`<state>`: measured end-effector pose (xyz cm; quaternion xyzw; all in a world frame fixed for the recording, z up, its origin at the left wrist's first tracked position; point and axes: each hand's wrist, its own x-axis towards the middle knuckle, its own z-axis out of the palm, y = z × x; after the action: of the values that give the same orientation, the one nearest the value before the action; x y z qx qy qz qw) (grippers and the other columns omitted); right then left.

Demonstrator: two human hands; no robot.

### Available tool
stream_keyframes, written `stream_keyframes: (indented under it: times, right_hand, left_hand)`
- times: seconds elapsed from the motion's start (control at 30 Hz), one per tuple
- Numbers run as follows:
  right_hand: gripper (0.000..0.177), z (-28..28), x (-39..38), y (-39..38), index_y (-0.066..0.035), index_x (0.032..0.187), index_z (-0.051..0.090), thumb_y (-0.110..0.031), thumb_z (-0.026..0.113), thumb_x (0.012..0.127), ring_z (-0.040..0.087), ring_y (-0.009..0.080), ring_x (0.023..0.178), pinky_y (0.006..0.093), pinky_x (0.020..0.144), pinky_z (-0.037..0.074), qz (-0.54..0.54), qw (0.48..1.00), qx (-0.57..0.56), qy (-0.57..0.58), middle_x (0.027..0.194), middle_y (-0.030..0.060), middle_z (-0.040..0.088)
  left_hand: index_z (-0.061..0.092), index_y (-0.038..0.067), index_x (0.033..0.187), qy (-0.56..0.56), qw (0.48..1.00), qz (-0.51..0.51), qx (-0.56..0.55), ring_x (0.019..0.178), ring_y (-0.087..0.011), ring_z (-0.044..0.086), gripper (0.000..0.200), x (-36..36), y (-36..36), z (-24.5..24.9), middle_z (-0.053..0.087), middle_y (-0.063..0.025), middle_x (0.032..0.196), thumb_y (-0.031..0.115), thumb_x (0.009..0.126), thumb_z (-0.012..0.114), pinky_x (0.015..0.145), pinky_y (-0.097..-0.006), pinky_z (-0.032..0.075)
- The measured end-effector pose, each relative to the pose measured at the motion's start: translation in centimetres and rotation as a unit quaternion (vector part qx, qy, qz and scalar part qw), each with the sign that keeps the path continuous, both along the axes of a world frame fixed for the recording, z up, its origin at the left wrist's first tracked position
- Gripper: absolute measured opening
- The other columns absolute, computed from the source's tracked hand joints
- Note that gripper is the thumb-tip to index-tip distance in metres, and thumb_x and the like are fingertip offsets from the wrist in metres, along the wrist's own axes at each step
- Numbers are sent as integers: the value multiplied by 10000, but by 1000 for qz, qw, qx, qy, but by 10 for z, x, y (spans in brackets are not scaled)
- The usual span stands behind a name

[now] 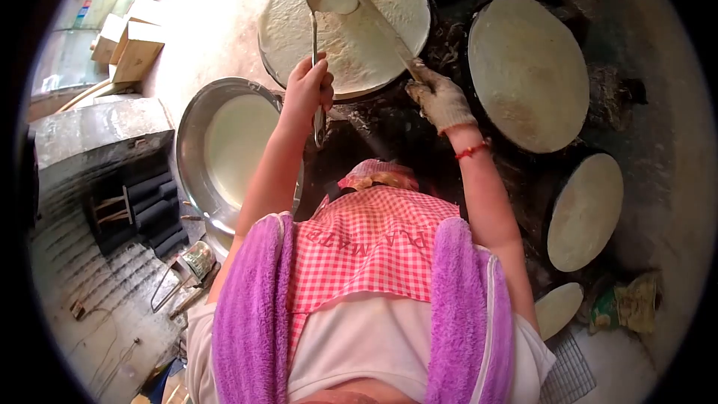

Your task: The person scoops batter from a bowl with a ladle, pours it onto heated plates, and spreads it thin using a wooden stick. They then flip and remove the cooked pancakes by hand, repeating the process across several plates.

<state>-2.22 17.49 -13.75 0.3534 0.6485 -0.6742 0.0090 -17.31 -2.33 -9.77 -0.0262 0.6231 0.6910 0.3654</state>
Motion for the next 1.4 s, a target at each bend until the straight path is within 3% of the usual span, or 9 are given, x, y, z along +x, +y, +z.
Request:
stream_keyframes:
  times: [0.2, 0.4, 0.47, 0.5, 0.63, 0.8, 1.03, 1.23, 1.4]
  right_hand:
    - [454, -1, -22, 2, -137, 1267, 578, -287, 655, 846, 579, 301, 1125, 358, 938, 454, 243, 943, 226, -17, 1184, 142, 623]
    - [431, 22, 18, -30, -137, 1272, 580, -270, 647, 867, 653, 228, 963, 312, 796, 514, 234, 950, 190, -87, 1151, 103, 660]
    - [403, 42, 38, -34, -125, 1295, 566, -207, 618, 903, 634, 110, 798, 232, 614, 503, 137, 986, -32, -84, 1082, 47, 679]
    - [389, 36, 39, -42, -113, 1314, 546, -150, 586, 929, 576, 39, 724, 173, 500, 437, 168, 956, 209, 118, 1027, 13, 657]
    - [411, 59, 27, -56, -115, 1311, 550, -106, 618, 906, 584, 54, 728, 178, 499, 437, -35, 963, -9, 268, 1030, 2, 651]
    - [451, 60, -1, -78, -186, 1331, 541, -90, 622, 898, 560, 70, 652, 199, 512, 448, -51, 989, 46, 131, 956, 21, 659]
    - [434, 9, -12, -83, -219, 1293, 534, -224, 611, 866, 589, 362, 928, 436, 827, 489, 268, 785, 559, -21, 976, 168, 600]
    - [391, 19, -74, -24, -185, 1279, 537, -215, 535, 889, 579, 390, 1007, 468, 874, 477, 222, 832, 491, -130, 1052, 217, 611]
    - [556, 17, -70, -44, -155, 1403, 438, -136, 605, 874, 564, 143, 512, 293, 471, 476, 83, 983, 108, -125, 831, 73, 660]
  left_hand:
    - [436, 20, 1248, -47, 996, 73, 20, 439, -92, 349, 318, 28, -46, 9, 375, 2, 656, 178, 975, 478, 380, -256, 324]
    - [377, -12, 1337, -293, 923, 73, 240, 476, -47, 336, 367, 18, -111, 21, 362, 8, 707, 165, 1016, 393, 373, -211, 302]
    - [250, -58, 1408, -464, 735, 84, 488, 476, -46, 341, 435, 17, -135, 39, 346, 4, 713, 154, 1032, 305, 359, -211, 316]
    - [151, -86, 1432, -408, 751, 50, 517, 475, -41, 336, 468, 19, -148, 45, 336, -2, 722, 146, 1036, 243, 344, -195, 320]
    - [172, -84, 1426, -229, 899, -3, 374, 474, -36, 309, 467, 7, -156, 62, 340, -12, 736, 145, 1034, 282, 328, -159, 296]
    - [217, -78, 1417, -347, 842, -7, 413, 486, -9, 292, 464, -12, -169, 75, 340, 6, 757, 132, 1023, 341, 322, -160, 274]
    - [319, -41, 1388, -184, 936, 59, 293, 453, -12, 249, 408, 14, -253, 74, 333, 29, 710, 132, 1021, 360, 329, -170, 228]
    - [296, -43, 1397, -369, 812, 222, 395, 476, -55, 288, 407, 47, -292, 32, 347, 6, 734, 145, 1037, 292, 356, -193, 292]
    - [243, -75, 1405, -355, 794, 238, 432, 472, -75, 307, 425, 70, -297, 16, 330, -6, 707, 155, 1048, 233, 380, -218, 336]
